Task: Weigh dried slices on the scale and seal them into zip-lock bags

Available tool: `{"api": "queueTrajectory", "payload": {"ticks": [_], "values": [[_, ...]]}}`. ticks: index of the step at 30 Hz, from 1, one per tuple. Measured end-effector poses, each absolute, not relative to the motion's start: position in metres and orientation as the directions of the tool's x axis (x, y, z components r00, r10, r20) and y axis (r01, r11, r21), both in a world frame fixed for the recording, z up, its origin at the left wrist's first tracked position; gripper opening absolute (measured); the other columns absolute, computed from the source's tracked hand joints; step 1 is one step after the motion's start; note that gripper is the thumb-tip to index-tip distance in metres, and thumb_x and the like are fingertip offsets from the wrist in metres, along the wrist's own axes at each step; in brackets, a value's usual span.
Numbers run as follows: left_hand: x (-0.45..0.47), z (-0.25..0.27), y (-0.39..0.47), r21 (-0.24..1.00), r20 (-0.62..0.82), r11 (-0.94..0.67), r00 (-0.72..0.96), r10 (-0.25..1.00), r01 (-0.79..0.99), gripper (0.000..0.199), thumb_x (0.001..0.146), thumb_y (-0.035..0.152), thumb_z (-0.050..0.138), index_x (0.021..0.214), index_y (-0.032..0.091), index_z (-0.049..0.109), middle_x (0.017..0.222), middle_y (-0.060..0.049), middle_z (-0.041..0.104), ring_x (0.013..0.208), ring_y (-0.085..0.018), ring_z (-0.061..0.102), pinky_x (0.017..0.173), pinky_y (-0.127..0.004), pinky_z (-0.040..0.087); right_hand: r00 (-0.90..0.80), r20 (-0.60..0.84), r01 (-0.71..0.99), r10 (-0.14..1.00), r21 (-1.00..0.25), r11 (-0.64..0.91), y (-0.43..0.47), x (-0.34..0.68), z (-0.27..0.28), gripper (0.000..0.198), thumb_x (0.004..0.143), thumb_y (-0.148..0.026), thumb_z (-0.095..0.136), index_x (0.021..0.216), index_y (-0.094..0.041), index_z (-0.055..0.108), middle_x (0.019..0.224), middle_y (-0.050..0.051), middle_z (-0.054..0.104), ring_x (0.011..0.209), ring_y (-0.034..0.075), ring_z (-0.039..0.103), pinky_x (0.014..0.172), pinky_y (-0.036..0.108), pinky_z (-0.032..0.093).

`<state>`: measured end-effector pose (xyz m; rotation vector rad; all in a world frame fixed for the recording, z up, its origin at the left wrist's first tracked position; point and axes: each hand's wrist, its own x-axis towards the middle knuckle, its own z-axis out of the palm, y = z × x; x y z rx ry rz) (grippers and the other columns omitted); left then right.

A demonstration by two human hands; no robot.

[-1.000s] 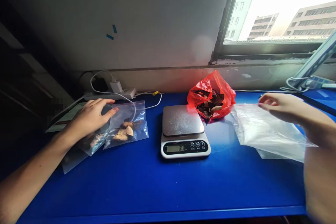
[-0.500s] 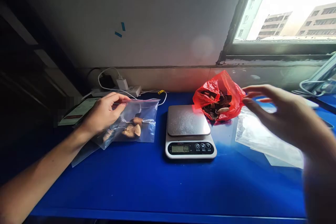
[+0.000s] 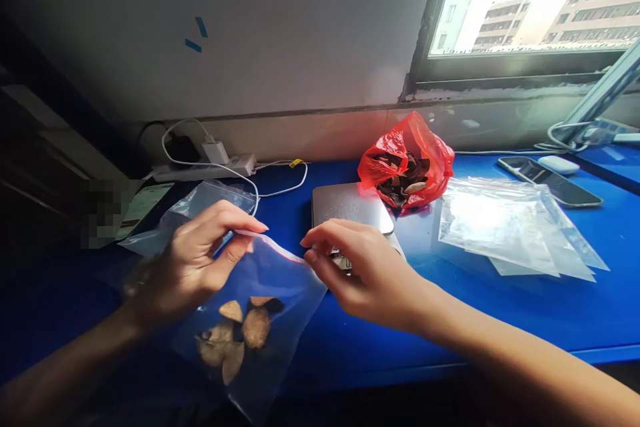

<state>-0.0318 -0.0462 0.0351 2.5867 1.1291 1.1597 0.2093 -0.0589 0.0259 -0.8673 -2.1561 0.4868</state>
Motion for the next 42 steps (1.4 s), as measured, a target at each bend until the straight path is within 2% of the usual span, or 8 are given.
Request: {"api": "queueTrajectory", "payload": {"ticks": [6,13,19,24,29,31,35,42], "values": [[-0.021,0.027,-0.049,0.375,0.584,-0.749,0.488,0.649,0.547,0.017,0.091,0.01,0.051,0.095,0.019,0.065,0.087,-0.001,0.064,0.08,-0.013,0.062,0.072,-0.025,0.053,-0.563,0.45,0.441,0.693,-0.545,0.713,-0.059,0.209,0.015,0.008,0.091,-0.021,0.058,0.094,-0.017,0.064,0.074,0.001,0.066,0.062,0.009,0.057,0.059,0.022,0.044],[-0.022,0.024,-0.051,0.357,0.591,-0.797,0.543,0.597,0.487,0.019,0.091,0.007,0.052,0.1,0.02,0.063,0.088,-0.001,0.061,0.08,-0.013,0.061,0.071,-0.025,0.051,-0.573,0.227,0.383,0.788,-0.775,0.502,-0.053,0.212,0.016,0.015,0.09,-0.029,0.06,0.096,-0.016,0.065,0.07,-0.002,0.064,0.062,0.009,0.054,0.058,0.02,0.042],[-0.022,0.021,-0.051,0.325,0.588,-0.847,0.612,0.53,0.421,0.022,0.091,0.005,0.052,0.105,0.02,0.059,0.093,-0.002,0.06,0.081,-0.012,0.062,0.071,-0.023,0.053,-0.579,0.092,0.286,0.81,-0.907,0.308,-0.049,0.21,0.015,0.02,0.089,-0.033,0.06,0.081,-0.015,0.063,0.059,-0.005,0.052,0.053,0.007,0.043,0.047,0.019,0.033],[-0.021,0.02,-0.053,0.102,0.616,-0.851,0.64,0.46,0.515,0.031,0.09,0.008,0.056,0.119,0.021,0.052,0.108,-0.007,0.056,0.098,-0.018,0.061,0.086,-0.033,0.056,-0.525,0.286,0.373,0.801,-0.769,0.519,-0.056,0.206,0.015,0.012,0.089,-0.02,0.055,0.082,-0.014,0.064,0.067,-0.001,0.061,0.058,0.008,0.049,0.054,0.02,0.038],[-0.016,0.025,-0.062,-0.125,0.615,-0.863,0.721,0.32,0.49,0.016,0.087,0.01,0.062,0.099,0.02,0.063,0.112,-0.008,0.061,0.105,-0.023,0.058,0.088,-0.039,0.054,-0.534,0.329,0.374,0.778,-0.733,0.567,-0.061,0.203,0.014,0.016,0.091,-0.02,0.053,0.082,-0.015,0.064,0.069,0.0,0.064,0.059,0.008,0.051,0.056,0.02,0.039],[-0.013,0.027,-0.064,-0.142,0.63,-0.867,0.719,0.292,0.477,0.012,0.087,0.009,0.06,0.091,0.019,0.065,0.109,-0.007,0.064,0.105,-0.023,0.057,0.09,-0.039,0.053,-0.552,0.273,0.366,0.788,-0.77,0.523,-0.061,0.201,0.015,0.018,0.091,-0.024,0.052,0.081,-0.015,0.064,0.069,0.0,0.063,0.06,0.009,0.051,0.057,0.02,0.04],[-0.009,0.026,-0.066,-0.113,0.619,-0.844,0.702,0.354,0.525,0.012,0.091,0.01,0.056,0.088,0.017,0.065,0.108,-0.006,0.068,0.109,-0.022,0.056,0.093,-0.038,0.05,-0.55,0.209,0.372,0.809,-0.805,0.461,-0.063,0.198,0.011,0.019,0.091,-0.027,0.053,0.08,-0.015,0.063,0.068,0.0,0.062,0.06,0.009,0.05,0.055,0.02,0.038],[-0.009,0.016,-0.068,-0.128,0.534,-0.865,0.769,0.353,0.485,0.017,0.092,0.008,0.049,0.089,0.016,0.063,0.109,-0.006,0.068,0.114,-0.025,0.053,0.095,-0.04,0.043,-0.407,0.296,0.556,0.864,-0.67,0.492,-0.056,0.197,0.0,0.014,0.082,-0.013,0.051,0.071,-0.016,0.059,0.062,-0.001,0.06,0.054,0.008,0.047,0.052,0.021,0.032]]}}
